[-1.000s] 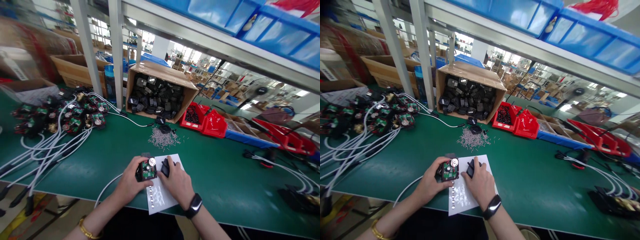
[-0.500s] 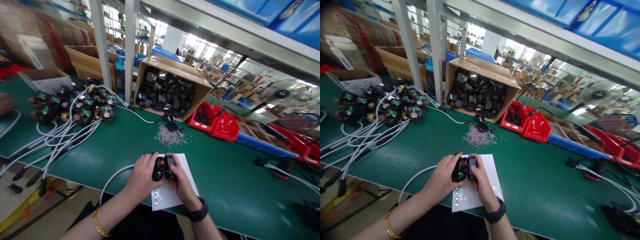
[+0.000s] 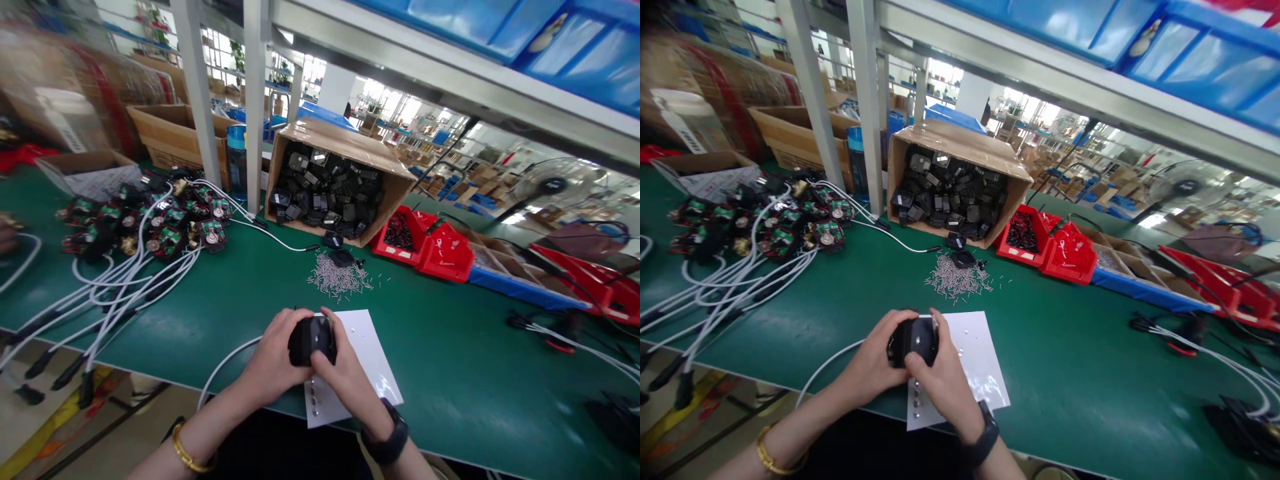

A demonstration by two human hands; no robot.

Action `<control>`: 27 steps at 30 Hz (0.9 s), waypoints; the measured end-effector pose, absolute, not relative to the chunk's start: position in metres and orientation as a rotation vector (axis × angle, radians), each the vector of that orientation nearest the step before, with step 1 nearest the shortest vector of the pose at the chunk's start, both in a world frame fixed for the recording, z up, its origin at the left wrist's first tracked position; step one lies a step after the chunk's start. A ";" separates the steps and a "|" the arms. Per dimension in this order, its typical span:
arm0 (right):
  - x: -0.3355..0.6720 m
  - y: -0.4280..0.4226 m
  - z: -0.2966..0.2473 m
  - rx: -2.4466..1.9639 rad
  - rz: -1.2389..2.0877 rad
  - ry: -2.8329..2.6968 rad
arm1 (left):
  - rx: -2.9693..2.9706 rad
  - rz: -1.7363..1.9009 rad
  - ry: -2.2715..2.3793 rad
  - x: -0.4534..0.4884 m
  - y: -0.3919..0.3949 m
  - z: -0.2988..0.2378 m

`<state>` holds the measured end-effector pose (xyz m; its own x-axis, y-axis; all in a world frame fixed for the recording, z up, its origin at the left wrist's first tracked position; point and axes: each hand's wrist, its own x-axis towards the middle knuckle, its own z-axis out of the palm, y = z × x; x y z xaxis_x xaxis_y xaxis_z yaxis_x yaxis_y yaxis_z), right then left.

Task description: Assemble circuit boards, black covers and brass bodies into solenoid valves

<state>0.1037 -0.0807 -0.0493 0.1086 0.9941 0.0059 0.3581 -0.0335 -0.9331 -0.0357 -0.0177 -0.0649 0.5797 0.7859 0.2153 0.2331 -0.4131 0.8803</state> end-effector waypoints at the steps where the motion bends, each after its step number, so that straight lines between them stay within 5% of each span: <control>1: 0.101 -0.081 -0.050 -1.467 1.050 -1.274 | 1.870 0.806 0.820 -0.040 -0.017 -0.066; 4: 0.090 -0.085 -0.053 -1.328 1.275 -0.998 | 1.710 0.739 0.807 -0.054 -0.015 -0.069; 13: 0.060 -0.090 -0.060 -1.177 1.266 -0.673 | 1.315 0.757 0.752 -0.055 -0.009 -0.061; 21: 0.102 -0.105 -0.049 -1.024 1.554 -0.505 | 1.762 0.542 0.967 -0.081 -0.004 -0.070; 24: 0.134 -0.115 -0.035 -1.127 1.335 -0.858 | 1.801 0.291 1.120 -0.116 0.018 -0.052; 27: 0.149 -0.111 -0.031 -1.460 0.734 -1.374 | 1.970 0.416 1.448 -0.135 0.049 -0.025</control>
<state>0.1487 -0.1112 -0.0311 0.1832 0.9659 0.1830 0.3850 0.1008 -0.9174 -0.1346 0.0489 -0.0250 0.3399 0.9327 -0.1203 0.7262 -0.1791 0.6637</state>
